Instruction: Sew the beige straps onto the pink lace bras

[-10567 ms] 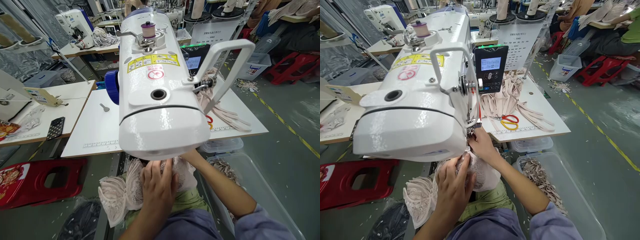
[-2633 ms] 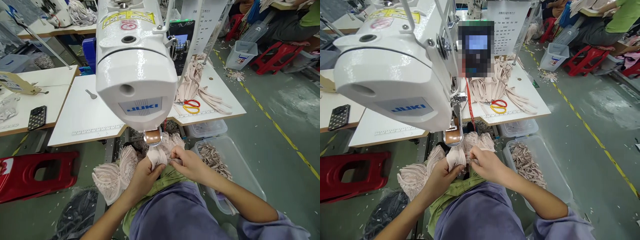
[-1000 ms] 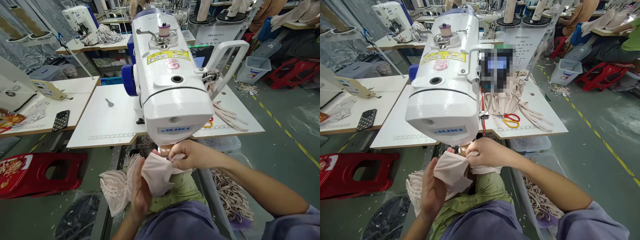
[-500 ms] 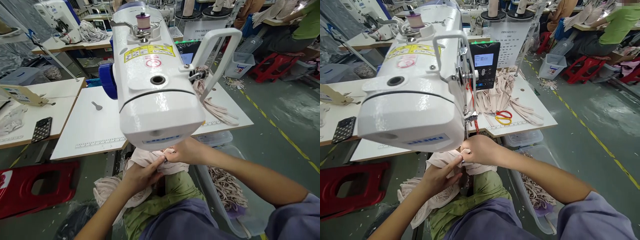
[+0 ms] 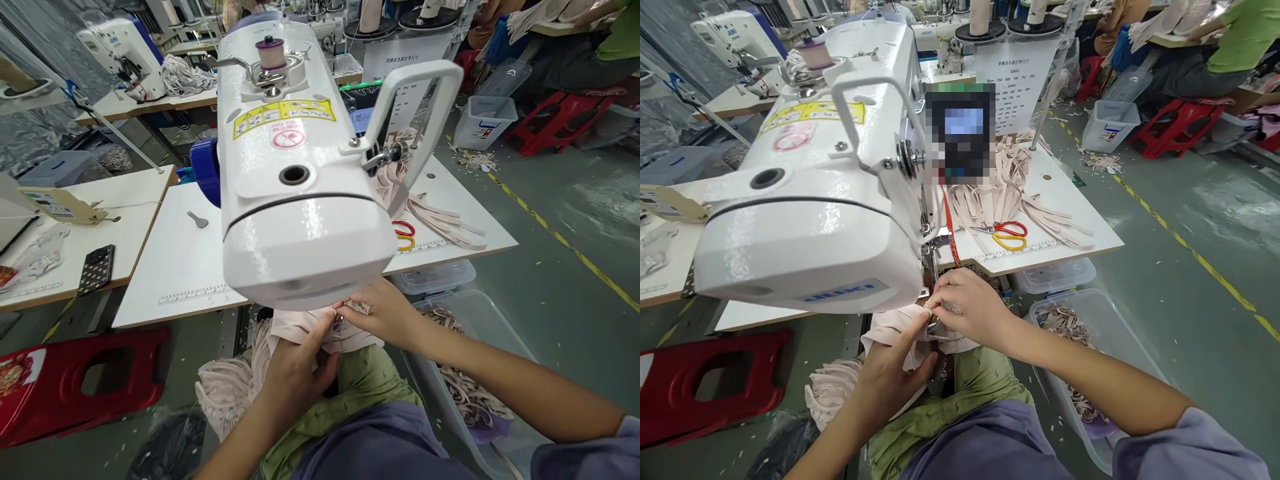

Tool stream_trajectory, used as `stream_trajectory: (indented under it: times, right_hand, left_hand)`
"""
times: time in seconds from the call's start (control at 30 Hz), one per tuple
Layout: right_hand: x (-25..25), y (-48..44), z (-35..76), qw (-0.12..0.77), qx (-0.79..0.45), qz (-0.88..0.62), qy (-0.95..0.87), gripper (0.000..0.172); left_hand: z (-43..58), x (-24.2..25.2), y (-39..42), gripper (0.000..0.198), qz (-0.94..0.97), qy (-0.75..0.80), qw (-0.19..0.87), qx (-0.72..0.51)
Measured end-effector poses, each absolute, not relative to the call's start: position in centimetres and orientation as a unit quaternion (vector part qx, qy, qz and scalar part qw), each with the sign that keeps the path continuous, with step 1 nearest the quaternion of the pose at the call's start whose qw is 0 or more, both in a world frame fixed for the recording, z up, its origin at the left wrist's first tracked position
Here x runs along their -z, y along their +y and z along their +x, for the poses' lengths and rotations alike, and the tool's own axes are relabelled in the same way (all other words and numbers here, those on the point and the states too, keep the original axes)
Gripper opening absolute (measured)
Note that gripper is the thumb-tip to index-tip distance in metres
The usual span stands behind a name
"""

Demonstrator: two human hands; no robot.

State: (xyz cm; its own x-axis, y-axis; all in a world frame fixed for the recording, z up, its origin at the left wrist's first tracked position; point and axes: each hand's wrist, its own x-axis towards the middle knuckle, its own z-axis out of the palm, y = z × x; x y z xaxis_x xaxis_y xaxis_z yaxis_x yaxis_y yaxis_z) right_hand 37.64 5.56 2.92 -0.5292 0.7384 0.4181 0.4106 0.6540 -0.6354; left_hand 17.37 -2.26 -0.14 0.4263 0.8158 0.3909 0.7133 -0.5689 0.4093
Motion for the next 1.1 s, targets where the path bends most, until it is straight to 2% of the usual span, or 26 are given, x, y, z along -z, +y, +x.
stream_trajectory:
  times: [0.2, 0.33, 0.47, 0.63, 0.9, 1.0, 1.1]
  right_hand:
    - [-2.8, 5.6, 37.7, 0.323, -0.25, -0.363, -0.837, 0.01]
    - [-1.6, 4.9, 38.0, 0.385, -0.164, -0.297, -0.858, 0.016]
    - [-1.2, 4.6, 38.1, 0.407, -0.098, -0.252, -0.872, 0.027]
    - [-1.5, 5.2, 37.9, 0.401, -0.096, -0.269, -0.87, 0.025]
    - [-1.3, 4.7, 37.8, 0.411, -0.055, -0.278, -0.866, 0.025]
    - [-0.6, 3.8, 38.1, 0.409, -0.125, -0.331, -0.841, 0.024]
    - [0.1, 3.6, 38.2, 0.397, -0.336, -0.408, -0.751, 0.023]
  left_hand:
    - [17.9, -0.2, -2.3, 0.058, 0.829, 0.474, 0.072, -0.287]
    - [18.1, -0.8, -2.4, 0.054, 0.823, 0.497, 0.048, -0.271]
    - [17.5, -1.4, -2.5, 0.059, 0.837, 0.471, 0.088, -0.265]
    - [16.1, -1.9, -2.1, 0.058, 0.854, 0.443, 0.122, -0.245]
    - [15.0, -1.9, -1.0, 0.046, 0.881, 0.411, 0.108, -0.208]
    - [15.4, -1.4, -1.1, 0.049, 0.878, 0.434, 0.078, -0.186]
    - [16.3, -1.3, -1.6, 0.053, 0.865, 0.472, 0.071, -0.157]
